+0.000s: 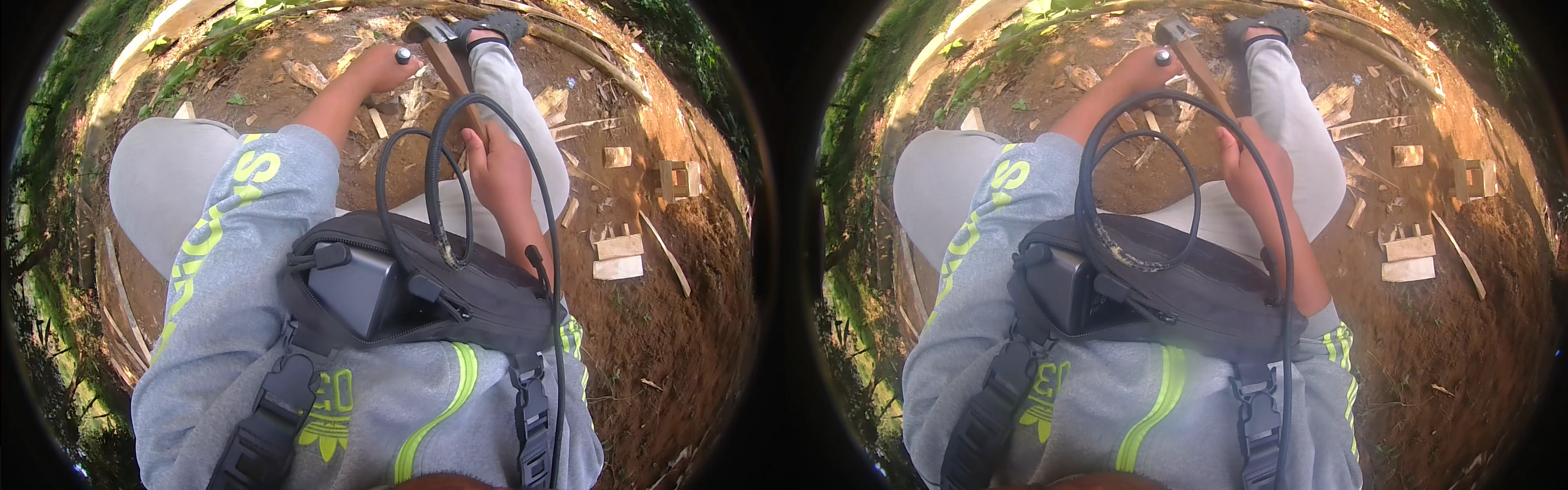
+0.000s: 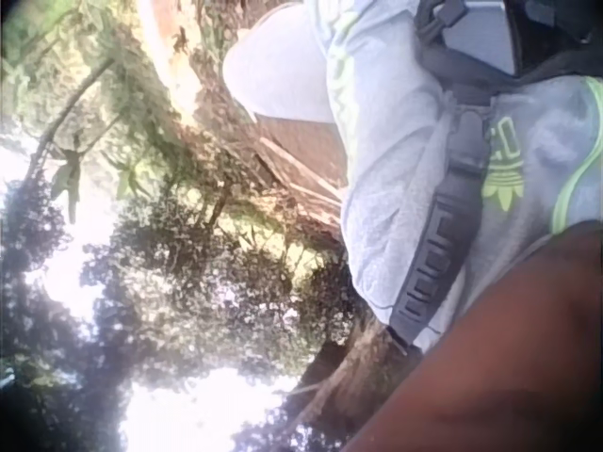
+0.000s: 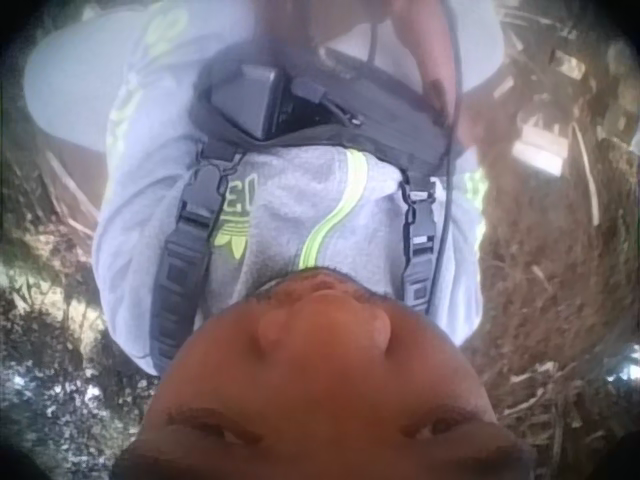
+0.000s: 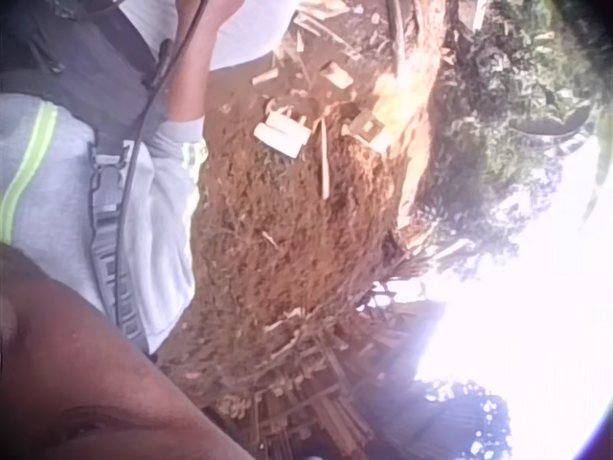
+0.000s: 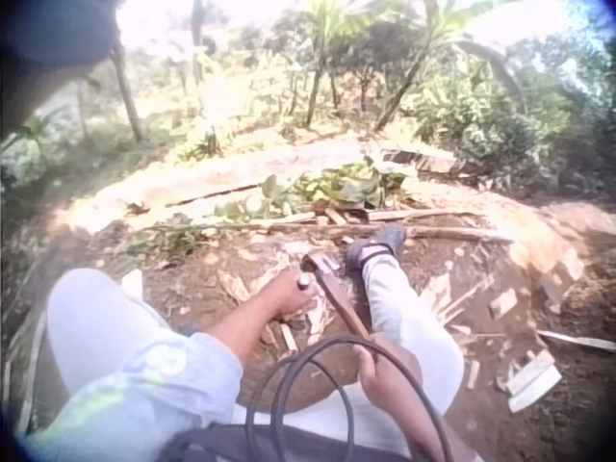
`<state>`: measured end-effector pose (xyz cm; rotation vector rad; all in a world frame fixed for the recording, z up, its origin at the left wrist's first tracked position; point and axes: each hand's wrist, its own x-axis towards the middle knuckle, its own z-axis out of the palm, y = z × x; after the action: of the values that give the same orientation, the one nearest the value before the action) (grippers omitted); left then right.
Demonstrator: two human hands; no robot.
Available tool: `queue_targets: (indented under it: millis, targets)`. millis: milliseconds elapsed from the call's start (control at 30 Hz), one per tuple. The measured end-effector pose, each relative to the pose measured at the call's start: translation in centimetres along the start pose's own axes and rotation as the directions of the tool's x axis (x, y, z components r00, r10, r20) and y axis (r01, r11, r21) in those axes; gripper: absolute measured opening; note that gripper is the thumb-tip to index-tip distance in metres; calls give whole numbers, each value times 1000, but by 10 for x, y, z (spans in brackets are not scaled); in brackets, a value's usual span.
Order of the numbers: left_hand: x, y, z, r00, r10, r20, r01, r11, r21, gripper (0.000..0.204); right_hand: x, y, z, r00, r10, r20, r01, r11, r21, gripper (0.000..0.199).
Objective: The person uses a chisel and a hammer to carve out a section of a small piece of wood, striking the chisel with the hammer and clearing wood chips.
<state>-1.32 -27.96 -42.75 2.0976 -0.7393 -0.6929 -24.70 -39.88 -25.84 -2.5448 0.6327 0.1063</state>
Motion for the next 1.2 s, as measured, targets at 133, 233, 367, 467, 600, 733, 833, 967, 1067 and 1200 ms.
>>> queue_targets:
  millis: [133, 233, 367, 467, 600, 733, 833, 967, 1067, 1200]
  targets:
    - [-4, 19, -4, 992, -105, 69, 106, 994, -14, 44, -9, 3, 3, 992, -62, -108, 66, 997, 28, 27]
    - [9, -19, 16, 991, 84, -105, -84, 996, -4, 45, 11, -4, -3, 999, 1, 35, 4, 989, -145, 27]
    - [9, -1, 7, 988, -104, 112, 98, 994, 50, 49, -2, -8, 2, 989, -66, -132, 79, 992, 99, 29]
    - [14, -20, 9, 1000, -20, -19, 20, 1000, 7, 53, 12, -6, 1, 998, 25, 62, -11, 976, -216, 29]
    - [8, -13, 5, 999, -24, -26, 26, 998, 53, 48, 9, -13, -6, 999, 15, -51, -7, 989, 148, 30]
    - [3, 2, -1, 997, -73, -30, 73, 997, -22, 47, 13, 2, 9, 997, -26, -77, 25, 1000, -11, 33]
    - [-2, -6, -2, 998, -41, -48, 40, 999, -18, 45, 20, -1, 9, 999, 46, 23, -41, 983, -180, 33]
    - [-3, 8, -4, 997, -72, -17, 72, 997, -30, 44, 9, 1, 9, 999, 46, -19, -46, 999, -13, 34]
    - [-6, 3, -3, 998, -58, -39, 57, 998, -12, 44, 17, 2, 8, 992, 76, 97, -57, 981, -186, 34]
    - [0, 4, -2, 996, -83, -15, 83, 996, -19, 48, 13, 0, 9, 993, 59, -100, -42, 985, 167, 37]
